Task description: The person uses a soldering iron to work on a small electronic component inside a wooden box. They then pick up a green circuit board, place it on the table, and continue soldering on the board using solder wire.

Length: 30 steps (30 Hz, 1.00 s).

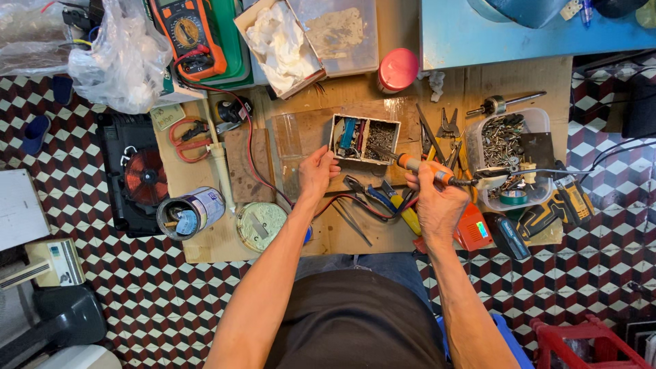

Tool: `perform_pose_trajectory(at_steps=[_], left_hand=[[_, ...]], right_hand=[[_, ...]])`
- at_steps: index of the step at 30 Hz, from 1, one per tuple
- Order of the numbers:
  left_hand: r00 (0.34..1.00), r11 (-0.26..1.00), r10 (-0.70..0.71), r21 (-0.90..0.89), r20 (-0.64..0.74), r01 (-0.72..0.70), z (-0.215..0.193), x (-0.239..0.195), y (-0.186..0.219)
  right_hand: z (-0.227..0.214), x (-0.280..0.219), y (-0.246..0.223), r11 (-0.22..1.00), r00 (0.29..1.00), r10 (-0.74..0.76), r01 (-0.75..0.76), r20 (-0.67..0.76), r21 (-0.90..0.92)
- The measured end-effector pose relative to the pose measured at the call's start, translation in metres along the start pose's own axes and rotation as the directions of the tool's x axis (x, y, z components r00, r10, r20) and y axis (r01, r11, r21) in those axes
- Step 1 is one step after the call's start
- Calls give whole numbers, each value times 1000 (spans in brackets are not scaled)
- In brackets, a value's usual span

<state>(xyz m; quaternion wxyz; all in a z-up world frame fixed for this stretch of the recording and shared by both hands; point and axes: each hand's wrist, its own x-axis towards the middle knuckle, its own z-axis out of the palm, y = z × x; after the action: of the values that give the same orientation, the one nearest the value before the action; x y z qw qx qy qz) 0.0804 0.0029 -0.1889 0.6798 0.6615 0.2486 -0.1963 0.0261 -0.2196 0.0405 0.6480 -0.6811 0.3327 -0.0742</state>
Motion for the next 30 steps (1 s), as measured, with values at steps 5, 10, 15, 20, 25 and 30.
perform_pose_trajectory(at_steps=[5, 10, 15, 20, 25, 30], left_hand=[[1000, 1000, -7, 25, 8, 7, 0, 1, 1], [1000, 999, -11, 40, 15, 10, -2, -1, 4], [1000, 999, -29, 41, 6, 29, 0, -2, 7], [999, 998, -37, 56, -1, 37, 1, -4, 11], [999, 998, -46, 48, -1, 46, 1, -5, 14], [999, 998, -47, 52, -7, 48, 1, -6, 15]], right_hand=[[-1, 2, 4, 999, 999, 50, -50, -13, -5], [1, 2, 5, 998, 998, 55, -55, -7, 9], [1, 0, 2, 998, 999, 52, -51, 4, -40], [1, 1, 2, 998, 998, 57, -57, 7, -26], [0, 2, 4, 999, 999, 49, -49, 15, -17], [-1, 2, 5, 998, 998, 56, -55, 28, -4]])
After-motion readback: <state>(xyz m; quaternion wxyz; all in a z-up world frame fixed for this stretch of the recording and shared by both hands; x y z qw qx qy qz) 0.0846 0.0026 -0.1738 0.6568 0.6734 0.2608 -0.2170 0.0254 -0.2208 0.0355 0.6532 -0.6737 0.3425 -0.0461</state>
